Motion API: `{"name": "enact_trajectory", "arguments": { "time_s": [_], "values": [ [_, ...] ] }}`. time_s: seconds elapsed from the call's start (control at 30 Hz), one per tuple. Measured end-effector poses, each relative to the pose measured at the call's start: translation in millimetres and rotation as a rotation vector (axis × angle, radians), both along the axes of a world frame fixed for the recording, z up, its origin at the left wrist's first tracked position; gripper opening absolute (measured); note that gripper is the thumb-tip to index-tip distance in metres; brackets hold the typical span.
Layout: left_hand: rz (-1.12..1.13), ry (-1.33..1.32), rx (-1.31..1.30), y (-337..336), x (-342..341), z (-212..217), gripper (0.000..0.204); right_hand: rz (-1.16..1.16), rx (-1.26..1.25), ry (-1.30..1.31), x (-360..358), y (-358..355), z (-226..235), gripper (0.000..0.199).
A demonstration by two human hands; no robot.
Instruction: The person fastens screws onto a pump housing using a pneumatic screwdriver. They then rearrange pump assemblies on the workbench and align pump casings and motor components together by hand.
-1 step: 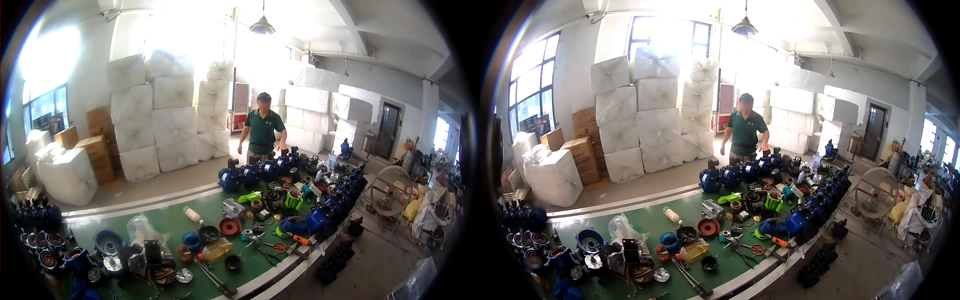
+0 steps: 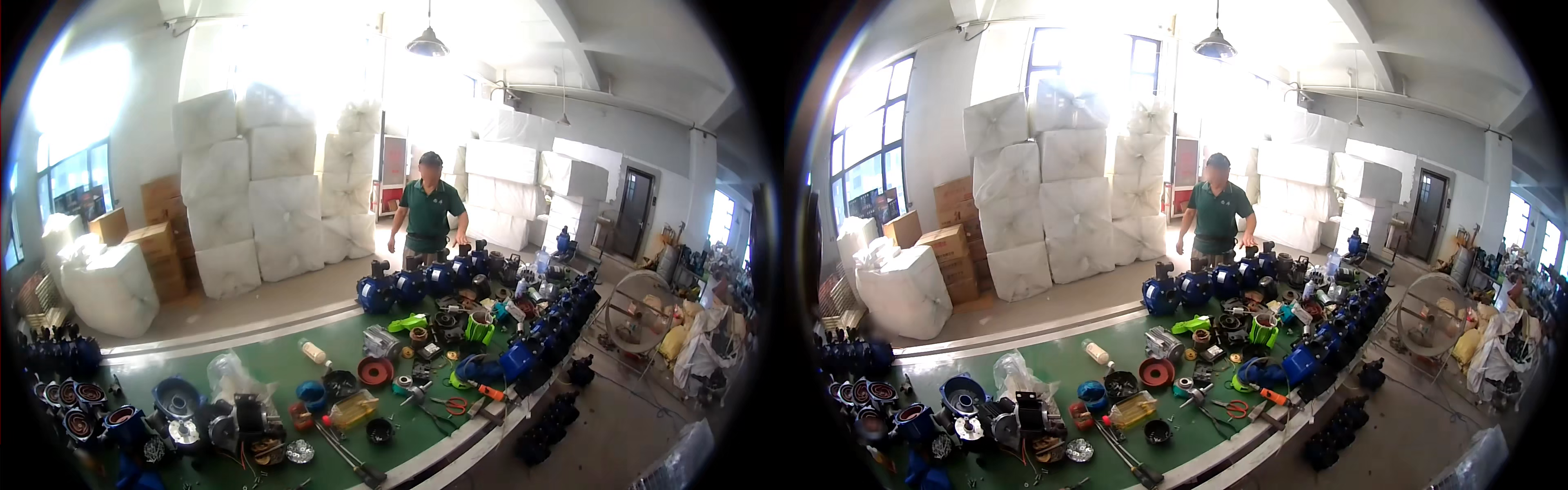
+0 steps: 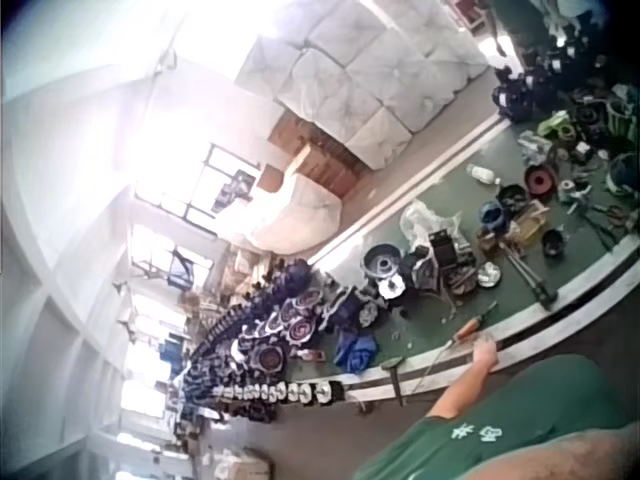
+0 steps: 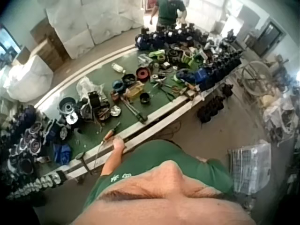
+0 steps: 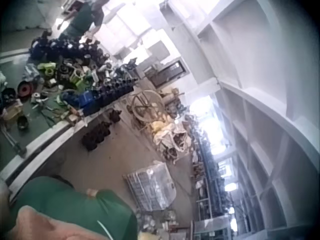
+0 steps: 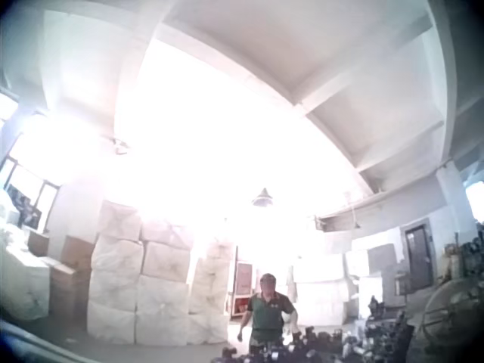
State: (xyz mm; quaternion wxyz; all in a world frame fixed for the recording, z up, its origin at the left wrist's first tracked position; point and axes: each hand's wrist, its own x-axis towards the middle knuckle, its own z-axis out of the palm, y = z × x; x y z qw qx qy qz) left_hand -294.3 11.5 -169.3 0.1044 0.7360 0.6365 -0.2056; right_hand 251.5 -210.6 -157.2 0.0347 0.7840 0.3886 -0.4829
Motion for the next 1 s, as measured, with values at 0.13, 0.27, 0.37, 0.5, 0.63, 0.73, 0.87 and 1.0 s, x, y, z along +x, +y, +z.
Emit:
{"name": "enact_trajectory", "arguments": {
  "time_s": [0.13,0.27,0.37,0.5,0.63,0.73,0.87,1.0],
  "values": [
    [-0.017,0.027,-0.047,3,0,4,0.089,0.079,0.003,-0.062,28,10,-30,0.038],
    [0.239,-0.071,-0.073,-7,2,12,0.093,0.265,0.061,-0.175,70,52,-63,0.037],
    [0.309,-0.094,-0.048,-14,32,51,0.100,0.318,0.205,-0.201,105,130,-74,0.037],
    [0.593,-0.213,-0.152,-28,88,100,0.113,0.255,0.262,-0.365,78,253,60,0.041],
    [0.906,-0.478,-0.159,-19,103,-6,0.120,0.495,0.458,-0.601,94,307,39,0.080],
    [1.052,-0.539,-0.182,-8,119,-23,0.121,0.612,0.208,-0.506,99,336,70,0.082],
    [0.951,-0.331,-0.242,12,145,1,0.122,0.776,0.409,-0.540,132,335,-4,0.065],
    [0.922,-0.241,-0.263,7,149,16,0.121,0.869,0.495,-0.491,141,330,2,0.062]
  ]
}}
